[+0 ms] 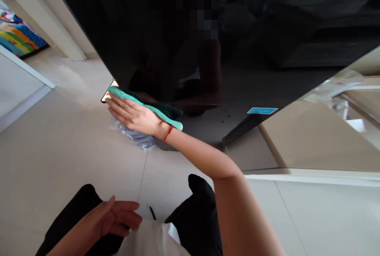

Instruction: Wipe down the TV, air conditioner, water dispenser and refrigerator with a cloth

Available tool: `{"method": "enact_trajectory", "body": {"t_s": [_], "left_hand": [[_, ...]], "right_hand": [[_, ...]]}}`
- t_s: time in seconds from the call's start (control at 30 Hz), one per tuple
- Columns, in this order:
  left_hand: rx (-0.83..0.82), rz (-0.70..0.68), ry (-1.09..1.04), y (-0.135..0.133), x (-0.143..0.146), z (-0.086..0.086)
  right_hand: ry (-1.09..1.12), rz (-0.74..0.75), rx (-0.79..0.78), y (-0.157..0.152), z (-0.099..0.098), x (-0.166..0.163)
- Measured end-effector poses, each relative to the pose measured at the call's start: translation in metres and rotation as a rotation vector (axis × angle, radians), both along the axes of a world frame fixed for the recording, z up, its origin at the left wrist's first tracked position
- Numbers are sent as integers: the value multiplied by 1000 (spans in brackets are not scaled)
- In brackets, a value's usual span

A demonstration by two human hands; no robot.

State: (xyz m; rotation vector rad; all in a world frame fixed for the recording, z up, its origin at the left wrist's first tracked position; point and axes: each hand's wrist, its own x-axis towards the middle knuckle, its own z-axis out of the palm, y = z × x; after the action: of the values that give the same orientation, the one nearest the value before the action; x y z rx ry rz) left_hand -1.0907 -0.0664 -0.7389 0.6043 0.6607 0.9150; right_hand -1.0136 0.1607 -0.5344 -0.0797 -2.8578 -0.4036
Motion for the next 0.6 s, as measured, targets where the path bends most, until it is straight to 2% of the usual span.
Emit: {"method": "enact_trajectory", "body": {"t_s": [0.07,0.17,0.23,0.3,0.37,0.4,0.47,0.53,0.6], "left_hand": [[-6,3,10,12,0,-5],[-5,6,-11,28,0,-13],[-2,-10,-45,39,0,-21],[5,-59,-100,48,-2,-30],[21,-122,-184,55,-4,-37],[30,-137,-226,58,-5,-39],[39,-115,-297,60,-9,-39],[23,-76,-343,58,-13,-37],[-15,-35,-360,56,-18,-35]], "right_hand": [[-2,68,286,-5,24,33],[200,90,679,-9,62,119],[392,76,813,-9,86,187],[637,34,881,-8,106,245],[843,-51,911,-8,116,272],[937,-99,901,-10,118,269],[1074,-165,835,-15,110,231],[1074,-157,764,-20,93,160],[910,-99,766,-23,72,80]]}}
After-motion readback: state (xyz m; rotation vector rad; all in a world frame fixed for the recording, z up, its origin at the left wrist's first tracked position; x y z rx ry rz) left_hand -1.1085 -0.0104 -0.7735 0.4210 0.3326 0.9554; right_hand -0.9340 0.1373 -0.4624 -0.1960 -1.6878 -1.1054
